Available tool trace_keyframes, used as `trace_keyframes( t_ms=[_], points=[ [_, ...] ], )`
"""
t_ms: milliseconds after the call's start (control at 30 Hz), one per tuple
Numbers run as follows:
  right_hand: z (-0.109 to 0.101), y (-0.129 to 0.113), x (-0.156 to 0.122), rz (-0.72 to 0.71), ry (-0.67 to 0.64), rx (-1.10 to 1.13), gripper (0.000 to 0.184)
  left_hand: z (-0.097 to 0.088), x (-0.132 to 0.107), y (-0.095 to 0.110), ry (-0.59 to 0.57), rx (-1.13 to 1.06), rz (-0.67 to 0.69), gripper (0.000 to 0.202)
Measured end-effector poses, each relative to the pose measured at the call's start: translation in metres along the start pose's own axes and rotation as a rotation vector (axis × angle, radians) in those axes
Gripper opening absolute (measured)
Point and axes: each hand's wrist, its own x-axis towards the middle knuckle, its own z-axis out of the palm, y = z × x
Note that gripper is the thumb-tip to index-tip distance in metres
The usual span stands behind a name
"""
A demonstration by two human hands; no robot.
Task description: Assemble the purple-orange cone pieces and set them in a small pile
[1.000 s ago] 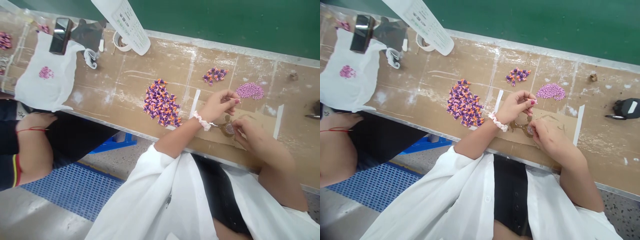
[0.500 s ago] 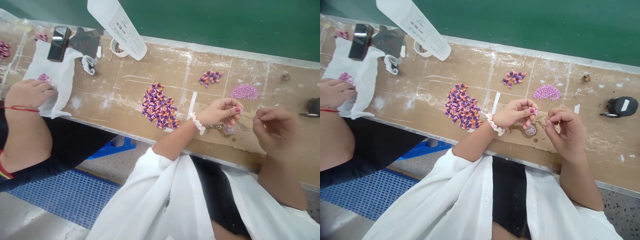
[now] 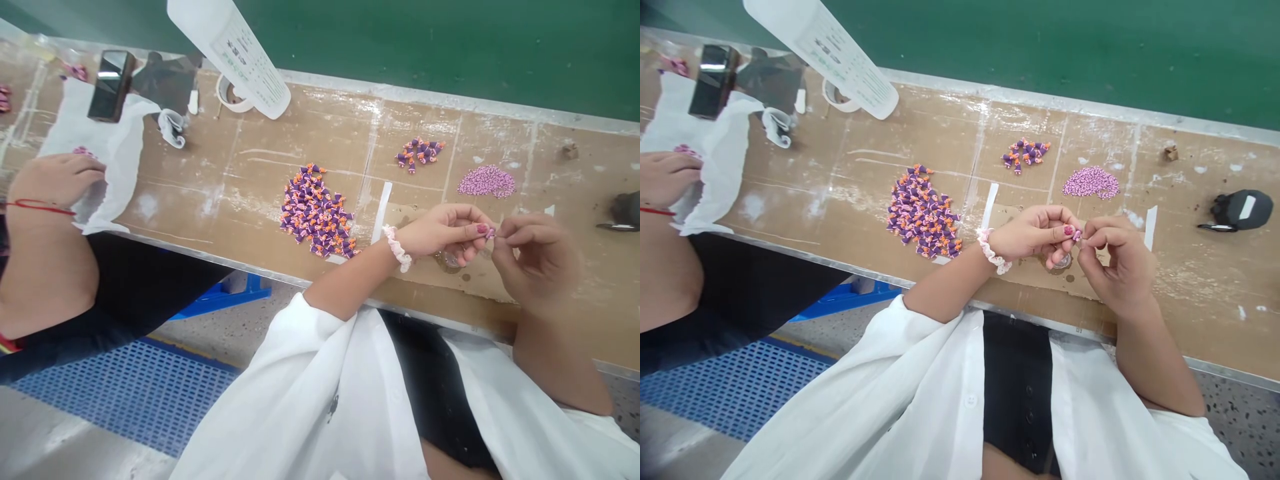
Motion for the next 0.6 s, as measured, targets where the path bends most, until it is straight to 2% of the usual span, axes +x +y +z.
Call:
trace_keyframes(
  t_ms=[200, 600],
  points=[
    [0.0004, -0.004, 0.0002, -0.006, 0.006, -0.012, 0.031, -0.0006, -0.0014, 0.0006, -0.032, 0.047, 0.033, 0.036],
    [-0.0028, -0.0045, 0.0021, -0.051, -0.069, -0.06, 0.031, 0.0067, -0.0026, -0.0013, 0.037, 0.083, 0.042, 0.043]
  ],
)
